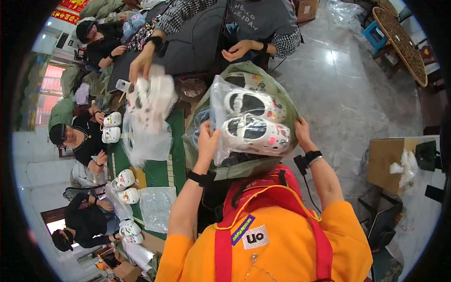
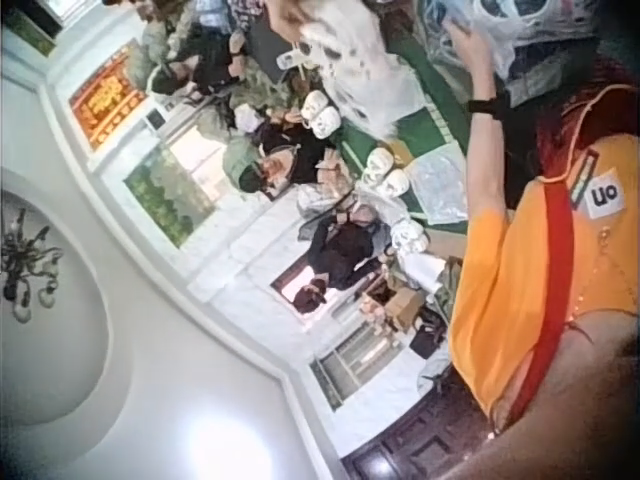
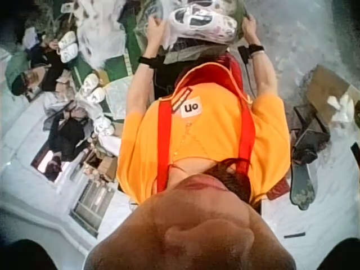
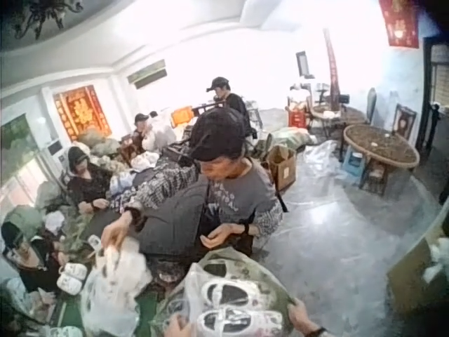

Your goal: Putting shoes into plastic bags and then sorting them into a larger green sack in a workshop environment.

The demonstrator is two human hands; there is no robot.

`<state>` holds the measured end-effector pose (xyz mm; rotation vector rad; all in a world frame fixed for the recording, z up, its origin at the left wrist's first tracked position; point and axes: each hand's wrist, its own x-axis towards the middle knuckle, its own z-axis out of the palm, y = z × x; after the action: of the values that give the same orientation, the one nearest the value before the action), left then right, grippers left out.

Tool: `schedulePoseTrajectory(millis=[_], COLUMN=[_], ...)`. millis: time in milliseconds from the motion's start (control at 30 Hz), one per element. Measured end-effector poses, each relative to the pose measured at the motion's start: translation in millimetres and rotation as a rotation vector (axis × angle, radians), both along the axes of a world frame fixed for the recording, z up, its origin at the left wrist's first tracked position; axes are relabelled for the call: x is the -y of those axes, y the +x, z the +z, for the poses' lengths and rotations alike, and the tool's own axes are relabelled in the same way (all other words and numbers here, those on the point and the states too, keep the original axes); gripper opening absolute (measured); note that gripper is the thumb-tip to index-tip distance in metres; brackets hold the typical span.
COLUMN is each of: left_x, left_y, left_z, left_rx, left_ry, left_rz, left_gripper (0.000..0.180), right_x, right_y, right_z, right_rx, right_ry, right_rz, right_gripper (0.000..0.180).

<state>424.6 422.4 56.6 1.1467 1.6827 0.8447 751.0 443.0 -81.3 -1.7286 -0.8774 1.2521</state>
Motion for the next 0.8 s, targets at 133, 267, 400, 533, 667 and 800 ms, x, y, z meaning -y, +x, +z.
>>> schedulePoseTrajectory(millis=[133, 267, 400, 533, 667, 800], left_x=[-16, -26, -41, -20, -20, -29], left_y=[75, 122, 124, 120, 125, 132], left_z=[29, -2, -5, -47, -66, -58], left_rx=[-0.903, -0.930, -0.958, -1.183, -1.216, -1.260], left_ry=[0.748, 0.650, 0.600, 0.618, 0.537, 0.410], left_rz=[-0.375, -1.088, -1.272, -1.250, -1.370, -1.419], left_gripper=[0.058, 0.067, 0.064, 0.053, 0.056, 0.055], right_x=[17, 14, 25, 44, 37, 28], right_y=[-12, -29, -21, -36, -49, -49], right_z=[24, 61, 98, 121, 108, 108], right_rx=[-0.132, -0.275, -0.460, -0.423, -0.454, -0.498], right_ry=[0.055, 0.092, -0.007, -0.110, -0.078, -0.067], right_rz=[-0.115, -0.137, -0.158, -0.130, -0.141, -0.053], right_gripper=[0.020, 0.020, 0.017, 0.015, 0.012, 0.014])
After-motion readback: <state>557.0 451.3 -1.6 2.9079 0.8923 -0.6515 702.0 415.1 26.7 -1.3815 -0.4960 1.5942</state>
